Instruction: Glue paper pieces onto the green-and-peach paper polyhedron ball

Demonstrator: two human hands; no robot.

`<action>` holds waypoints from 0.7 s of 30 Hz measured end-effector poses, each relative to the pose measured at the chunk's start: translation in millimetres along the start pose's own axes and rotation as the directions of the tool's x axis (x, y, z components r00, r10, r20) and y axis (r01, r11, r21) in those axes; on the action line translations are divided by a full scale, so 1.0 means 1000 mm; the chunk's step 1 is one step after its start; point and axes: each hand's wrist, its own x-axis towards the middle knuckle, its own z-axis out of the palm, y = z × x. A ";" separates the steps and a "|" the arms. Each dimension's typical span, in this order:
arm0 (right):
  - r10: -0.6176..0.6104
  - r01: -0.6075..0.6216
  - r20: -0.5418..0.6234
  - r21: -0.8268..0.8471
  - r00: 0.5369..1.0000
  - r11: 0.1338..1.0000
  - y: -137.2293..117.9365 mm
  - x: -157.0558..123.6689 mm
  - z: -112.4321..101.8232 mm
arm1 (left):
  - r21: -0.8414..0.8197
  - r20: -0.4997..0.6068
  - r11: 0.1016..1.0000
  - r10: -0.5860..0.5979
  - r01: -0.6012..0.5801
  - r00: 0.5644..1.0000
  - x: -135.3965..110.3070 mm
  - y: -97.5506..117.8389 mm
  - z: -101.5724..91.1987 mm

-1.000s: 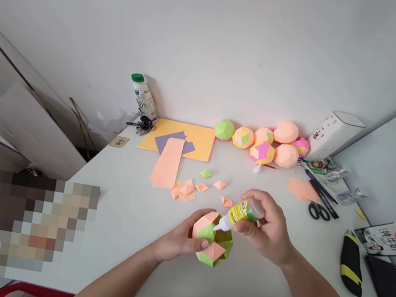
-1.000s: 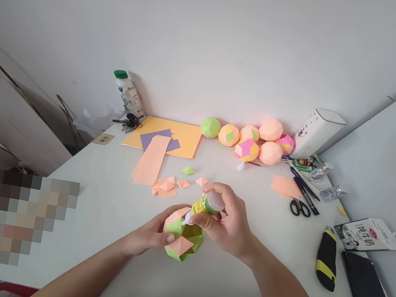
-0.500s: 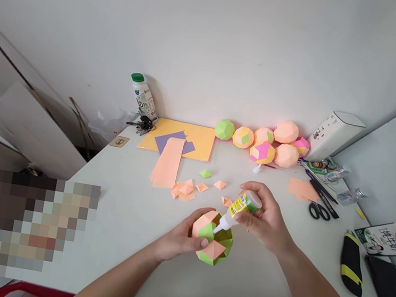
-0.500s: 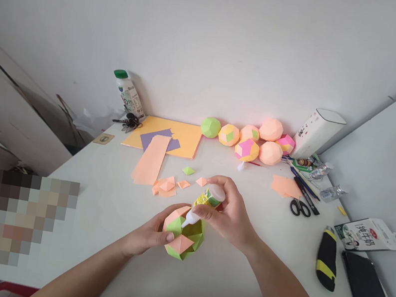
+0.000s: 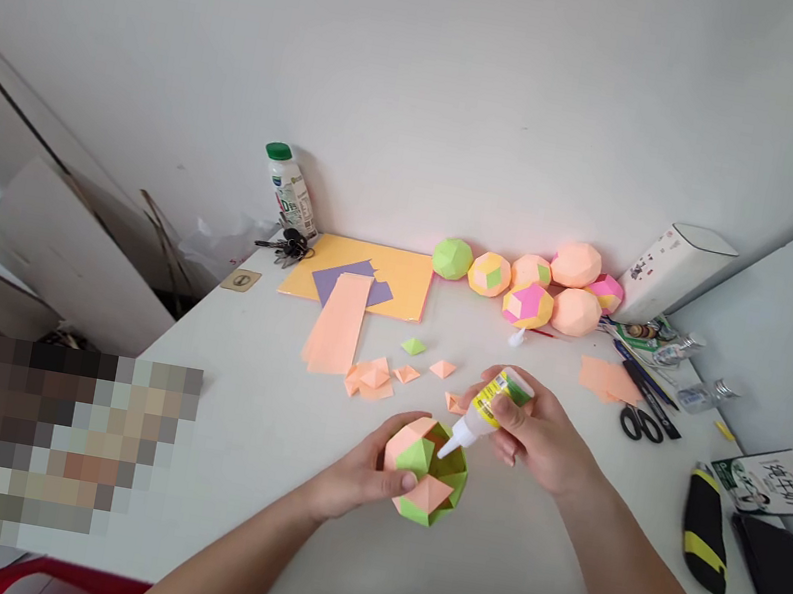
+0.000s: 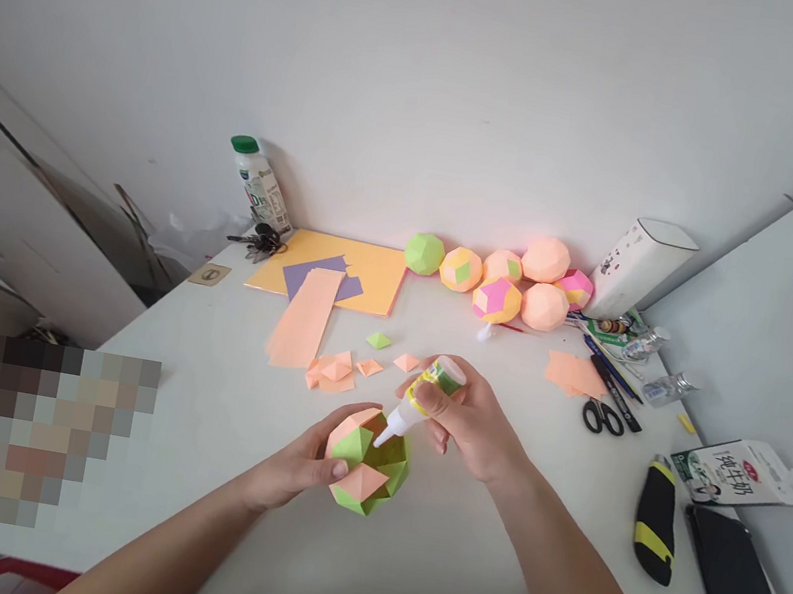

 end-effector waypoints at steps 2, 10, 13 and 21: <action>-0.002 0.002 0.010 0.042 1.000 0.999 -0.001 0.000 -0.003 | -0.005 -0.002 1.000 -0.004 0.004 1.000 0.000 0.000 0.000; -0.127 0.127 0.091 0.000 0.988 0.992 0.010 0.000 0.002 | 0.013 0.023 1.000 0.000 0.000 1.000 0.000 0.002 0.001; -0.158 0.159 0.027 -0.045 0.987 0.986 0.013 -0.001 0.008 | 0.016 0.031 1.000 -0.010 0.009 0.999 0.000 0.001 0.001; -0.084 0.076 -0.103 -0.086 0.991 0.993 0.015 0.000 0.013 | -0.004 0.036 1.000 -0.024 0.024 0.999 -0.001 0.001 0.001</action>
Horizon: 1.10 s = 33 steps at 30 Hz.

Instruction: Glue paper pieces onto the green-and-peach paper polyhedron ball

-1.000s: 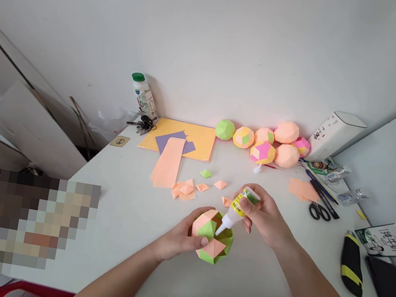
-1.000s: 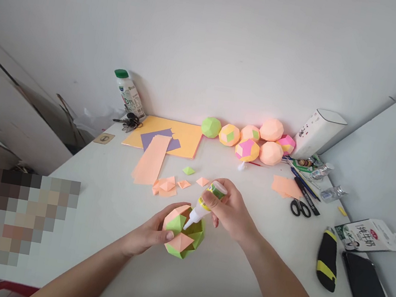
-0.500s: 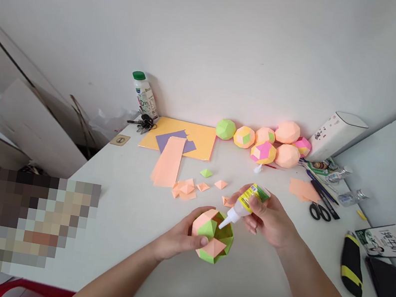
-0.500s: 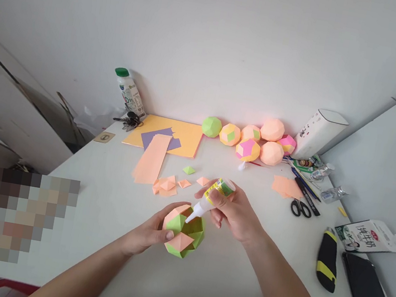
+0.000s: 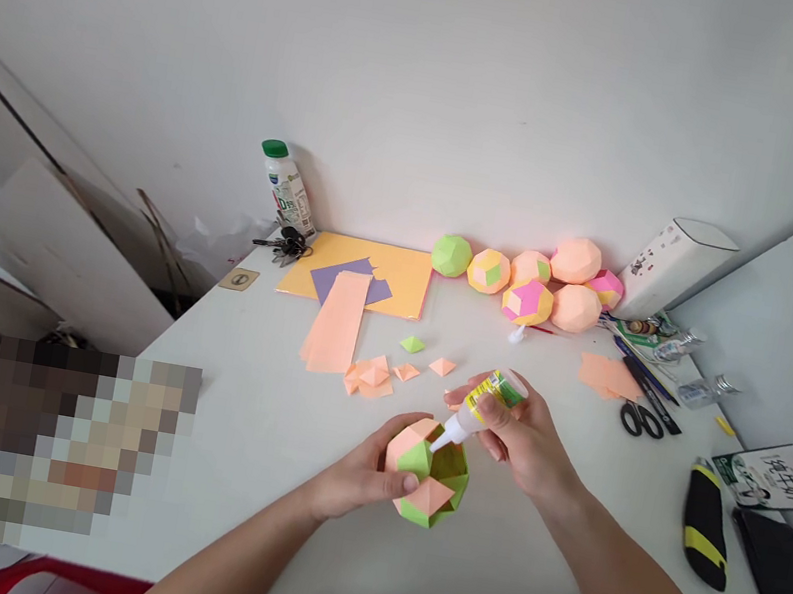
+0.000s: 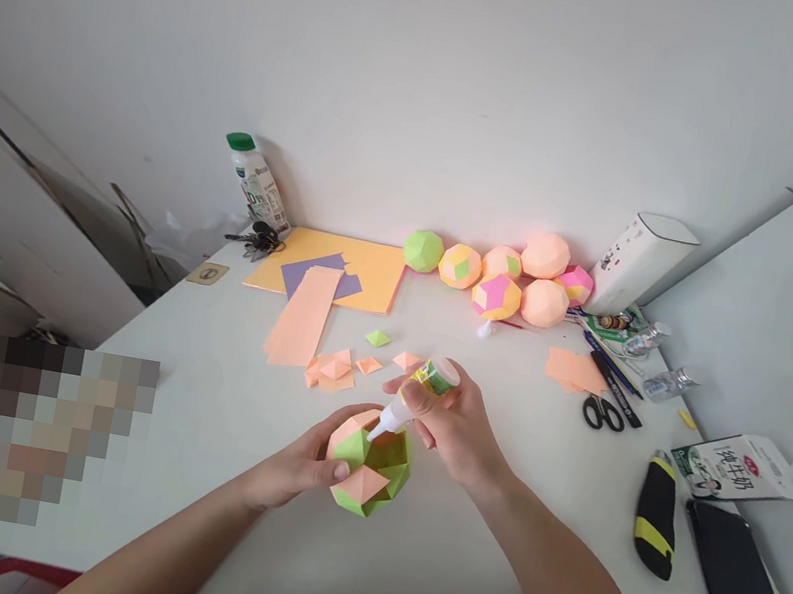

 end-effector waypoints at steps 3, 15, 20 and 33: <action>0.025 -0.024 -0.042 0.019 0.999 1.000 -0.001 0.000 0.001 | -0.007 -0.005 1.000 -0.002 0.002 1.000 0.000 0.000 0.000; 0.021 -0.018 -0.028 0.075 0.999 0.997 0.003 0.000 0.001 | -0.001 -0.006 1.000 0.017 -0.017 1.000 0.000 -0.001 0.000; -0.039 0.039 -0.009 0.052 0.999 0.998 0.004 -0.002 0.001 | -0.009 -0.006 1.000 0.013 -0.013 1.000 0.000 -0.001 0.000; -0.160 0.160 0.023 -0.037 0.987 0.986 -0.002 -0.010 0.006 | -0.016 0.003 0.999 0.028 -0.028 1.000 0.001 0.000 0.001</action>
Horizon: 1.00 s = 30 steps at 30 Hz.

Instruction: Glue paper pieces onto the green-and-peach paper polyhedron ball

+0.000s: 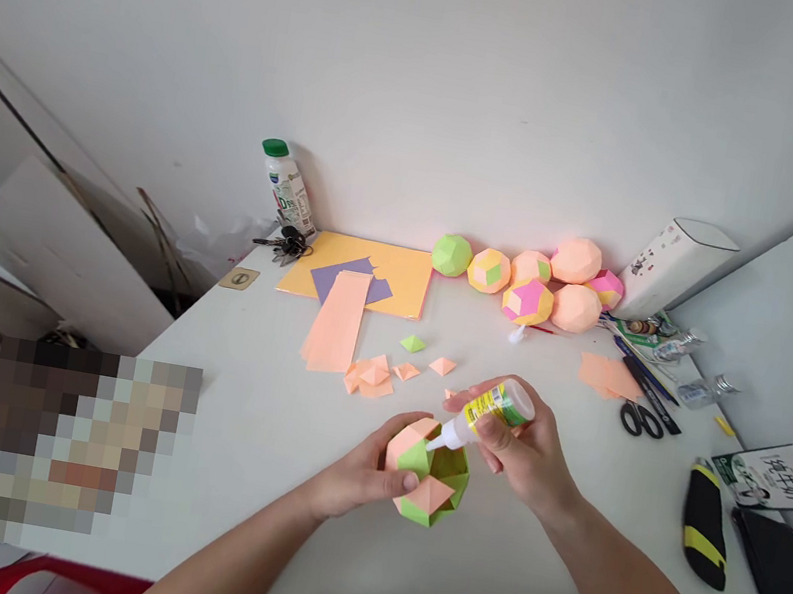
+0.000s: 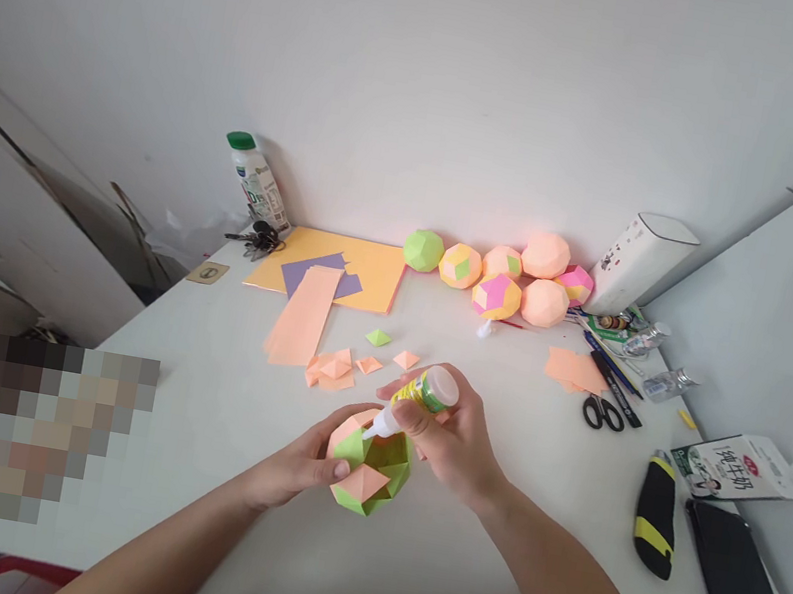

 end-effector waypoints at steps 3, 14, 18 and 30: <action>-0.073 0.075 0.057 -0.039 0.996 0.996 -0.005 -0.001 0.002 | -0.010 -0.001 1.000 0.001 -0.001 1.000 0.000 0.000 0.000; -0.206 0.217 0.145 -0.063 0.968 0.974 -0.006 -0.005 -0.001 | -0.028 0.007 1.000 -0.006 0.006 1.000 0.000 -0.001 0.000; -0.241 0.259 0.167 -0.096 0.956 0.961 -0.009 -0.007 0.001 | -0.020 0.011 1.000 0.001 -0.001 1.000 0.001 -0.001 0.000; -0.297 0.338 0.202 -0.214 0.933 0.916 -0.012 -0.011 0.005 | -0.010 0.031 0.999 -0.030 0.031 0.999 0.002 -0.006 -0.003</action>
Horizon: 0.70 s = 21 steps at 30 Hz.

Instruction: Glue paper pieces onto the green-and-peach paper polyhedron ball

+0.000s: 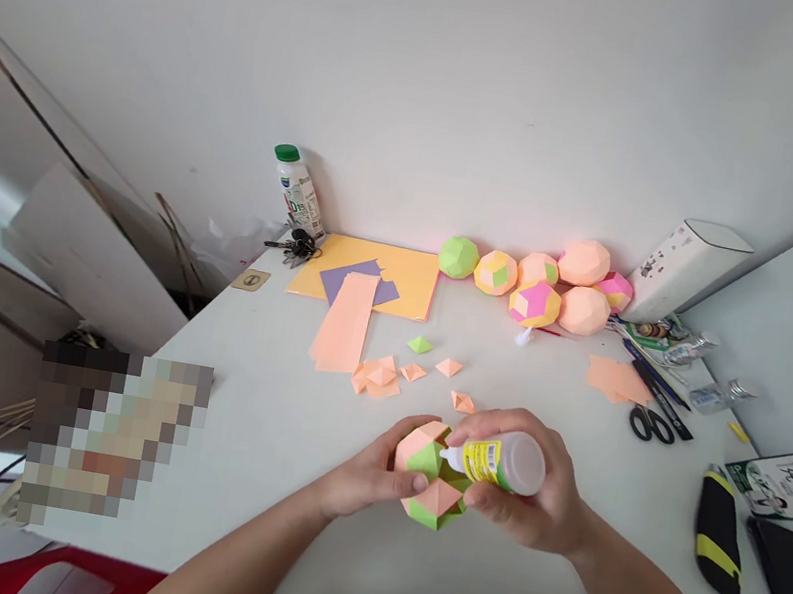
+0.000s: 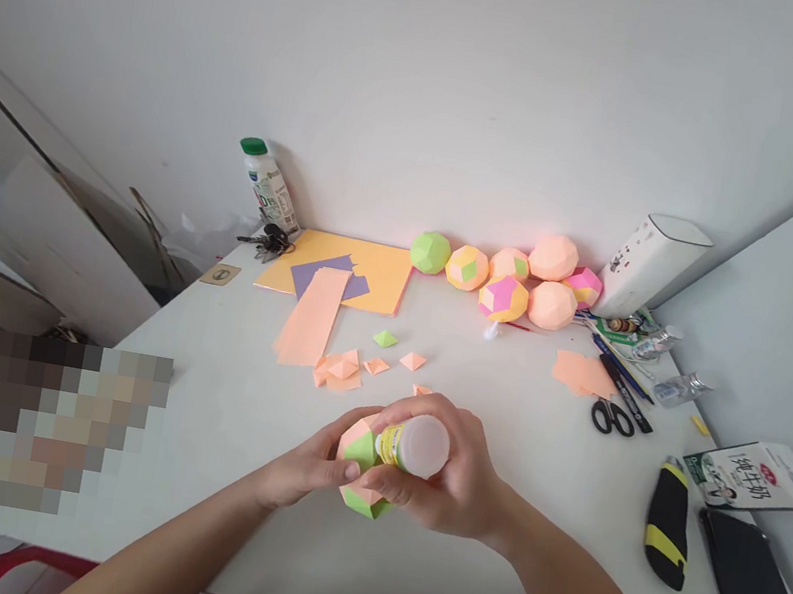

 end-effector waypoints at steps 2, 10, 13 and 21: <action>-0.002 0.002 -0.001 -0.001 1.000 1.000 0.000 0.000 0.000 | -0.002 0.001 1.000 -0.001 0.001 1.000 0.000 0.000 0.000; -0.032 0.033 -0.007 0.015 0.999 0.999 0.001 0.001 0.000 | -0.014 0.006 1.000 -0.003 0.003 1.000 0.000 0.002 0.001; -0.040 0.040 -0.006 0.011 0.999 0.999 0.002 0.000 0.000 | -0.020 0.004 1.000 0.002 -0.002 1.000 0.000 0.003 0.002; -0.054 0.054 -0.020 -0.026 0.998 0.998 0.001 0.002 0.000 | -0.008 0.000 1.000 0.018 -0.018 1.000 -0.001 0.003 0.003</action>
